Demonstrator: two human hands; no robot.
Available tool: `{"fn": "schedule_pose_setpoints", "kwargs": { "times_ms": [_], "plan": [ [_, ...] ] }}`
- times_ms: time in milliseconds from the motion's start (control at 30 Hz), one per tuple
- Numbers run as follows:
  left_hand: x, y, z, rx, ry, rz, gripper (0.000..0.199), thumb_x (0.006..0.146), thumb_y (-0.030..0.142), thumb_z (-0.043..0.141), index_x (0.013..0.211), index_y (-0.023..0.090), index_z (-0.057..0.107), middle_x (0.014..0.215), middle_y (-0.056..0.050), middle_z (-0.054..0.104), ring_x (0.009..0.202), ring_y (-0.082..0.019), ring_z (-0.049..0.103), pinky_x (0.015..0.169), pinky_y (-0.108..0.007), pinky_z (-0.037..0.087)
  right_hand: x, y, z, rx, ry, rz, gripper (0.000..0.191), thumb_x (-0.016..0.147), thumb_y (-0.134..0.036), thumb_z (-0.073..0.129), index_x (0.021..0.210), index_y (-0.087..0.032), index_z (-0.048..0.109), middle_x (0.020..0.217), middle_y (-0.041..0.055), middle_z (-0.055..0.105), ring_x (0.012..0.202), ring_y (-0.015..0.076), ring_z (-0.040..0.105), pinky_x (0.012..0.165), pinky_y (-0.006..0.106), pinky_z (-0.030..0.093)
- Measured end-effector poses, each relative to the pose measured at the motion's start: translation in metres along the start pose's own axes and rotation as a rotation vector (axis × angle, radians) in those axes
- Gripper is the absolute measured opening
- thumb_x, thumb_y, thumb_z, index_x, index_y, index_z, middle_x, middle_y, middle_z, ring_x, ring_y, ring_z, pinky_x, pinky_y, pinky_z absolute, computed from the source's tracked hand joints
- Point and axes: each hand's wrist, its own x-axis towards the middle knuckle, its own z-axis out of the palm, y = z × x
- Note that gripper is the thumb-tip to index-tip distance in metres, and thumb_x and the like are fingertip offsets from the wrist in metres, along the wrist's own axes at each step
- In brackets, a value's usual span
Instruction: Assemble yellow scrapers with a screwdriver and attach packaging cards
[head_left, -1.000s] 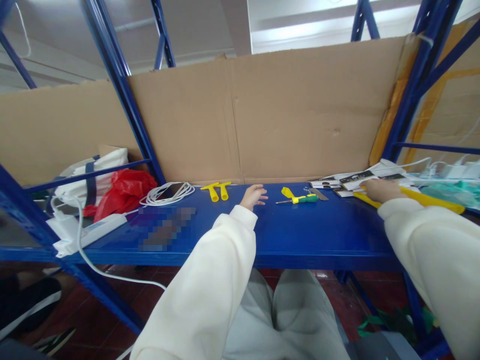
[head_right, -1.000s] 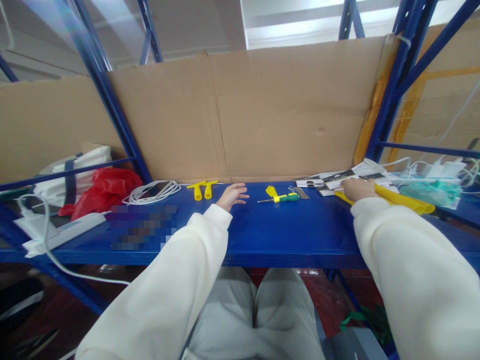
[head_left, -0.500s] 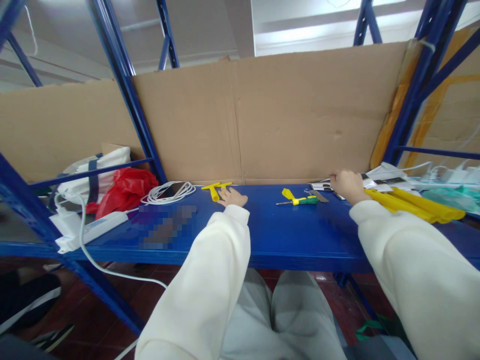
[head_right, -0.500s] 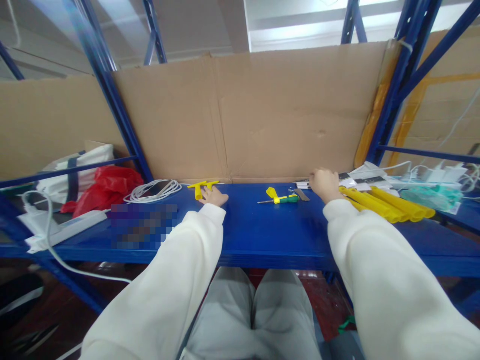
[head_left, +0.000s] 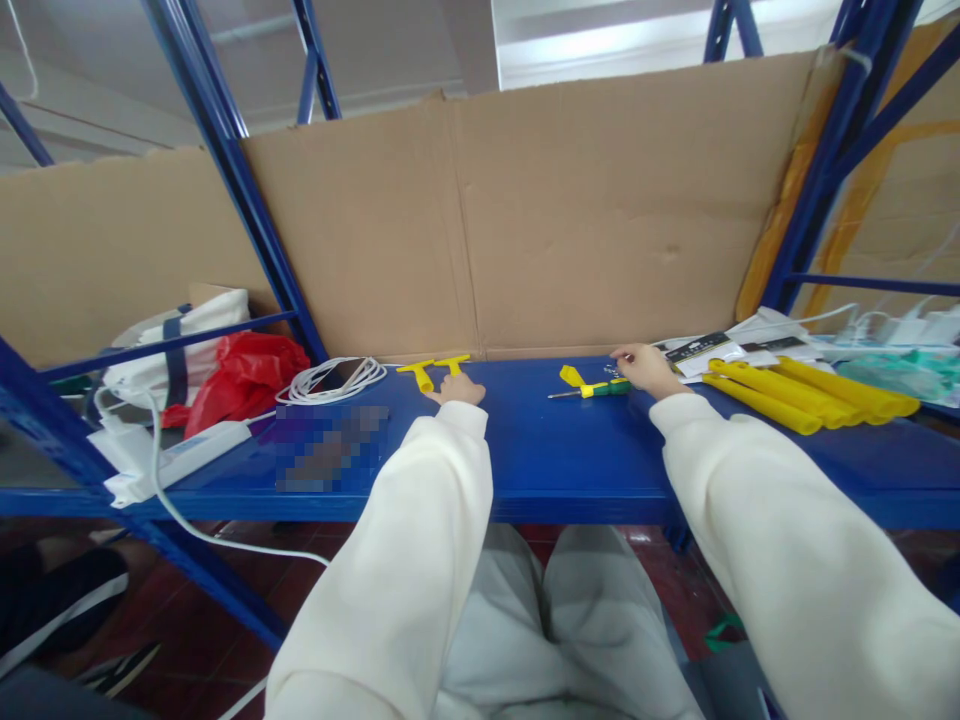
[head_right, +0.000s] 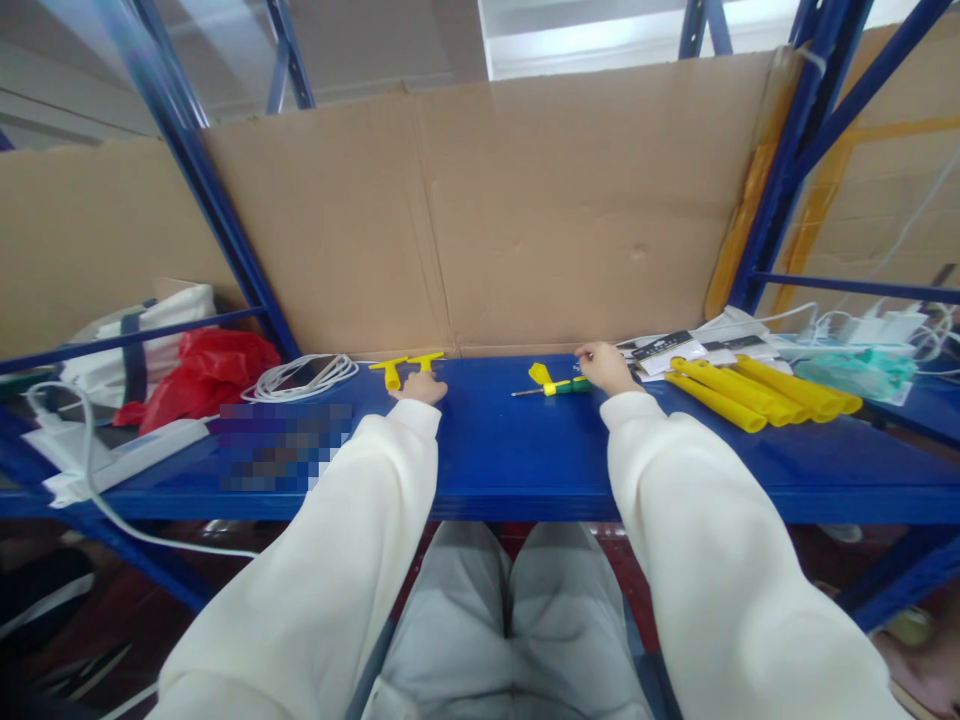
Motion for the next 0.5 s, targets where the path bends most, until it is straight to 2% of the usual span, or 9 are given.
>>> {"fn": "schedule_pose_setpoints", "kwargs": {
  "times_ms": [133, 300, 500],
  "plan": [
    [-0.001, 0.003, -0.001, -0.001, -0.010, 0.027, 0.039, 0.080, 0.020, 0.056, 0.116, 0.020, 0.070, 0.132, -0.019, 0.062, 0.126, -0.038, 0.055, 0.111, -0.063, 0.025, -0.001, 0.007, -0.004, 0.046, 0.025, 0.059, 0.037, 0.087, -0.015, 0.049, 0.112, -0.014, 0.076, 0.106, 0.0120, 0.076, 0.098, 0.0247, 0.070, 0.091, 0.030, 0.050],
    [-0.002, 0.005, 0.000, 0.019, 0.006, 0.035, 0.039, 0.079, 0.022, 0.056, 0.114, 0.016, 0.071, 0.130, -0.021, 0.064, 0.127, -0.039, 0.054, 0.108, -0.061, 0.030, -0.001, 0.009, -0.005, 0.001, 0.020, 0.104, 0.036, 0.087, -0.015, 0.050, 0.111, -0.014, 0.076, 0.110, 0.0124, 0.075, 0.105, 0.0252, 0.069, 0.092, 0.030, 0.049],
    [-0.001, 0.006, 0.001, 0.001, 0.020, 0.044, 0.035, 0.079, 0.027, 0.059, 0.110, 0.019, 0.073, 0.127, -0.019, 0.067, 0.126, -0.041, 0.055, 0.107, -0.062, 0.029, 0.000, 0.014, -0.001, -0.025, -0.030, 0.113, 0.036, 0.088, -0.014, 0.049, 0.113, -0.014, 0.075, 0.113, 0.0125, 0.075, 0.106, 0.0246, 0.068, 0.093, 0.030, 0.050]
  ]
}}
